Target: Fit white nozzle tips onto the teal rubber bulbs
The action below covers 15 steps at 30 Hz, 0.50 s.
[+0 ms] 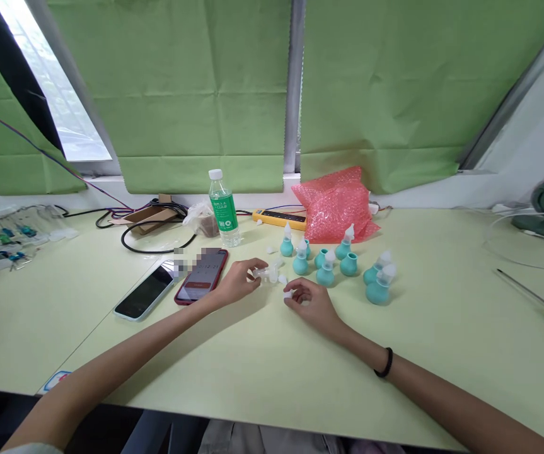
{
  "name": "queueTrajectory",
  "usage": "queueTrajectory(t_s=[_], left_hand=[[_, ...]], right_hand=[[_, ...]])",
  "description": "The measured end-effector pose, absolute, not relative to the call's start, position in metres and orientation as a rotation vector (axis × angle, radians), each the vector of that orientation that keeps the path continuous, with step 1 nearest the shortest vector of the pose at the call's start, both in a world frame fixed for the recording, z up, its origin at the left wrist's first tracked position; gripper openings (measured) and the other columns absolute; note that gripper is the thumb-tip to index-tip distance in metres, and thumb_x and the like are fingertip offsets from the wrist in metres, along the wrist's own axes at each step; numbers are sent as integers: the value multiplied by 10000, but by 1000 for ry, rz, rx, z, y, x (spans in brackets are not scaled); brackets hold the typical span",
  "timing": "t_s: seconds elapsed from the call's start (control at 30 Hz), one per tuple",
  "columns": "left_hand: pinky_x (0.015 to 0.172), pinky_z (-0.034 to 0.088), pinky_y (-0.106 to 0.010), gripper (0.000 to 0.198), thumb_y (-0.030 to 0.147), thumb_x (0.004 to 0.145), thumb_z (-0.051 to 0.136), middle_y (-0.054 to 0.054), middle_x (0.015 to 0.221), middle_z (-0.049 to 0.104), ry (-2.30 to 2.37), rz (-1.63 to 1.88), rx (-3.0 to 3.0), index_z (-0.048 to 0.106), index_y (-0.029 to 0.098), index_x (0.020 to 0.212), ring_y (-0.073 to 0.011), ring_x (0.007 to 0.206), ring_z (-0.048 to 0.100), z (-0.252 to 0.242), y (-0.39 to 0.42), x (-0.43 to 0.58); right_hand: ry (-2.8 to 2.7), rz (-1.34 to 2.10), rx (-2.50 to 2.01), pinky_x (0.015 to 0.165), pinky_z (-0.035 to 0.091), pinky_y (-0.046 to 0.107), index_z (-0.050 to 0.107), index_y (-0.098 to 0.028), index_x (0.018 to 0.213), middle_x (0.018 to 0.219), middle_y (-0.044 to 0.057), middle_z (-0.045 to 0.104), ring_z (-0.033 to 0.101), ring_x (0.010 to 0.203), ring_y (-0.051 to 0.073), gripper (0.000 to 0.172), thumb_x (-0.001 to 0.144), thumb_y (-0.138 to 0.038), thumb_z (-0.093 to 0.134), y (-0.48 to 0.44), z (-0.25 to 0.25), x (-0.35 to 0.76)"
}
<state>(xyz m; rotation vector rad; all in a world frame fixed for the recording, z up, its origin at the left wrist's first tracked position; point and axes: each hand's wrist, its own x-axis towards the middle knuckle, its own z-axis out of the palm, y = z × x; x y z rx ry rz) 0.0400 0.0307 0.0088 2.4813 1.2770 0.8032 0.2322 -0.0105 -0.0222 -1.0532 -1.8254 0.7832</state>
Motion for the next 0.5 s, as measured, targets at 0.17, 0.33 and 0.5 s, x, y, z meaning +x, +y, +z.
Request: queueTrajectory(t_s=[0.17,0.33,0.5], left_hand=[[640,445,-224,277,145,688,453,-39,856,589,1238,988,2445,528,160,954,-114,708,530,-5,-4,34],[624,421,-243,243,226,756,408,-40,766,563,1228,793,2691,504,189,977,-145,751,515,-13,-12,34],[607,417,-242,161,187,729,437,-36,799,530,1288,758,2625,487,190,882,-151,777,500,-14,-10,34]], right_hand=[[-1983,604,-1149,534,449,263,535,-171,769,591,-1,518,489,539,118,124,671,-245,517,-10,-22,229],[-2077,224,-1096,751,423,341,478,-196,990,928,61,527,500,842,186,314,683,-250,514,-13,-18,229],[-2221,100,-1094,823,387,385,482,-200,1007,1027,85,487,453,974,216,299,714,-259,483,-8,-21,231]])
